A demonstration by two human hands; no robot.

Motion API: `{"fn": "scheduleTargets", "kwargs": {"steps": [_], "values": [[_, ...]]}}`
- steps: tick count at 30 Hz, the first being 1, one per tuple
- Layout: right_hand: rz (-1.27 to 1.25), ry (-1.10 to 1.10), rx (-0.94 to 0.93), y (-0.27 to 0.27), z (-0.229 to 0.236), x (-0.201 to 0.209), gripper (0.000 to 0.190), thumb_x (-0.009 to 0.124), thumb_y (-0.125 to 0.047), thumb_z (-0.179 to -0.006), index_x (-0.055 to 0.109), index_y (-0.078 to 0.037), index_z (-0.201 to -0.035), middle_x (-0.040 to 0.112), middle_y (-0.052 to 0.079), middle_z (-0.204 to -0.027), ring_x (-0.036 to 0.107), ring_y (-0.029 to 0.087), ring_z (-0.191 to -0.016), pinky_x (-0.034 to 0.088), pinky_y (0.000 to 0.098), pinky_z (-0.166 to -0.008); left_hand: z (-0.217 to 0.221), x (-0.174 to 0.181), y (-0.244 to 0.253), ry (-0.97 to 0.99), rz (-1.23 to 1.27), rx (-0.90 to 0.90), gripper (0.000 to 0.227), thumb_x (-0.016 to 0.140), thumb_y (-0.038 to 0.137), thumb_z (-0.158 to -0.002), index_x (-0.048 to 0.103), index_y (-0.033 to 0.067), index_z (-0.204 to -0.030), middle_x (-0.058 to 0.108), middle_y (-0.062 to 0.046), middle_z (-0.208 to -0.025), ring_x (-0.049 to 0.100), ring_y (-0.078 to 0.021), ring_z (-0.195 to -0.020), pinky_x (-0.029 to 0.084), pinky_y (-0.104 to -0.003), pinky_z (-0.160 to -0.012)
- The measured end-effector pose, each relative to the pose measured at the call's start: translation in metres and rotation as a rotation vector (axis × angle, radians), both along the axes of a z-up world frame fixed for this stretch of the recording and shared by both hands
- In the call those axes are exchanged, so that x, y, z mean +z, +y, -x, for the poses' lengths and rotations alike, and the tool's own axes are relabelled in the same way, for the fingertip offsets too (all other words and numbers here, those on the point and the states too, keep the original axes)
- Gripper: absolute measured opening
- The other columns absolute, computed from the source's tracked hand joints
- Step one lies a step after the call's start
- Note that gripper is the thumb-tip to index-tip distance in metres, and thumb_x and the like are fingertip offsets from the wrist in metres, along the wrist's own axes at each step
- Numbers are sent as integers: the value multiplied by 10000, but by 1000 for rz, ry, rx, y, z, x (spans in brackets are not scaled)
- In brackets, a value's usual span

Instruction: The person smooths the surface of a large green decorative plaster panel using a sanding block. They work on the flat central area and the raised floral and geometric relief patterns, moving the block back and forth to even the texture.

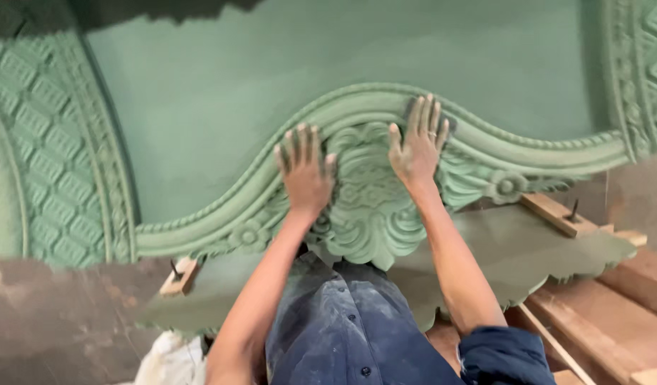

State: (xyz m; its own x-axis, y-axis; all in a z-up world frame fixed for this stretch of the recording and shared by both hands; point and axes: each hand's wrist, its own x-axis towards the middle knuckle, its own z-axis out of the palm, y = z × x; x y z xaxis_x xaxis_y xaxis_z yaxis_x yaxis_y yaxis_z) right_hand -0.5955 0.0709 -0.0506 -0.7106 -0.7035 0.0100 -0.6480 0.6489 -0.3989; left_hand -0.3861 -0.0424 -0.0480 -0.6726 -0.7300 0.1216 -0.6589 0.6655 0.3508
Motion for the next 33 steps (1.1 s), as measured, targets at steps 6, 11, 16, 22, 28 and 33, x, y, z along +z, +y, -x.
{"fn": "scheduleTargets", "kwargs": {"steps": [6,11,16,22,28,33], "values": [[-6,-4,296,-115,-83,3,744,504,-424,-1087,269,26,-1631,231,206,-1713,166,383,-1591,72,579,-1268,-173,28,-18,-94,-40,254,600,512,361,-1060,399,114,-1596,332,-150,-1666,261,-391,-1542,152,-552,-1263],[-25,5,611,-142,-205,19,733,496,-422,-1080,291,19,-1629,235,192,-1714,164,359,-1597,68,568,-1279,-260,20,-15,-57,-116,368,614,495,341,-1059,385,65,-1596,344,-152,-1673,284,-378,-1551,169,-549,-1272],[-65,-19,788,-136,-333,16,757,486,-468,-1076,285,12,-1626,224,171,-1716,164,320,-1607,58,566,-1282,-315,12,-2,156,-190,557,605,373,360,-1122,350,-5,-1603,346,-197,-1672,276,-391,-1575,168,-522,-1300],[-44,-40,989,-168,-456,2,776,467,-443,-1048,223,-4,-1640,199,177,-1722,155,315,-1608,4,545,-1278,-364,11,-15,287,-163,729,616,346,401,-1131,370,-12,-1587,367,-207,-1656,293,-391,-1572,229,-501,-1288],[-71,-44,1000,-153,-412,25,759,484,-424,-1098,198,-6,-1663,175,180,-1745,155,268,-1627,17,523,-1293,-402,18,0,331,-293,675,602,405,389,-1115,417,-13,-1563,375,-220,-1647,336,-399,-1546,319,-479,-1231],[-65,8,870,-140,-418,28,786,503,-428,-1068,198,31,-1629,152,221,-1712,114,321,-1600,7,544,-1263,-413,27,31,341,-339,663,597,402,384,-1110,424,-22,-1546,390,-233,-1636,355,-409,-1533,327,-491,-1225]]}}
